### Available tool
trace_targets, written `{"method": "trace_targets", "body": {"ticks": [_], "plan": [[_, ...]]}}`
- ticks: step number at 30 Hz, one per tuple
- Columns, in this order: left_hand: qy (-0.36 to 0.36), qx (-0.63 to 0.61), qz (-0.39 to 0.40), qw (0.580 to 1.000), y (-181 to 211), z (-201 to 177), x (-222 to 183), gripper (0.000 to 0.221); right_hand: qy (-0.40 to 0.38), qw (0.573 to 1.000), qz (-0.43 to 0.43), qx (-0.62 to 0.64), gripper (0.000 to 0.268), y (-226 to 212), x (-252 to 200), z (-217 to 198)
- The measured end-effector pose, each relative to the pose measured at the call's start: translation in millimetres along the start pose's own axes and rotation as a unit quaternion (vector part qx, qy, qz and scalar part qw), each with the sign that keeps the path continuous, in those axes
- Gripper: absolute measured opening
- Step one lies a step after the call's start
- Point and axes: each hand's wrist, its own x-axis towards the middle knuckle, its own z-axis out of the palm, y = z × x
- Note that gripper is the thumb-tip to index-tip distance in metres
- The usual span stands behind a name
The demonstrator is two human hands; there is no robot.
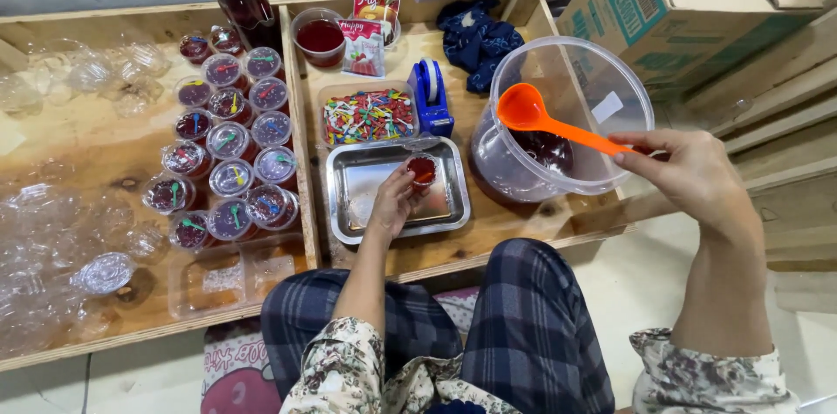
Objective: The person fills small plastic cups with a dark liquid from a large container using an orange scoop, then places a lid on each cup and seals it using a blue tape dispenser.
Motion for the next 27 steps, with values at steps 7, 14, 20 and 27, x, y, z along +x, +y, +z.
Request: {"method": "trace_targets", "body": {"ticks": [7, 14, 20, 27], "plan": [[-0.004, -0.018, 0.011, 1.0, -1.3, 1.8, 2.4, 0.063, -0.047, 0.998, -0.029, -0.028, 0.034, -27.0, -14.1, 53.0], [0.016, -0.026, 0.032, 0.999, -15.8, -13.0, 17.1, 0.052, -0.038, 0.976, -0.097, -0.189, 0.032, 11.2, -15.0, 139.6], [0.026, -0.031, 0.034, 0.999, -14.1, -9.3, 15.8, 0.052, 0.087, 0.954, -0.208, -0.197, 0.031, 16.6, -35.4, 175.1], [0.045, -0.042, 0.057, 0.996, -17.7, -11.9, 20.0, 0.049, 0.222, 0.941, -0.226, -0.119, 0.028, 19.3, -54.0, 169.1]]}}
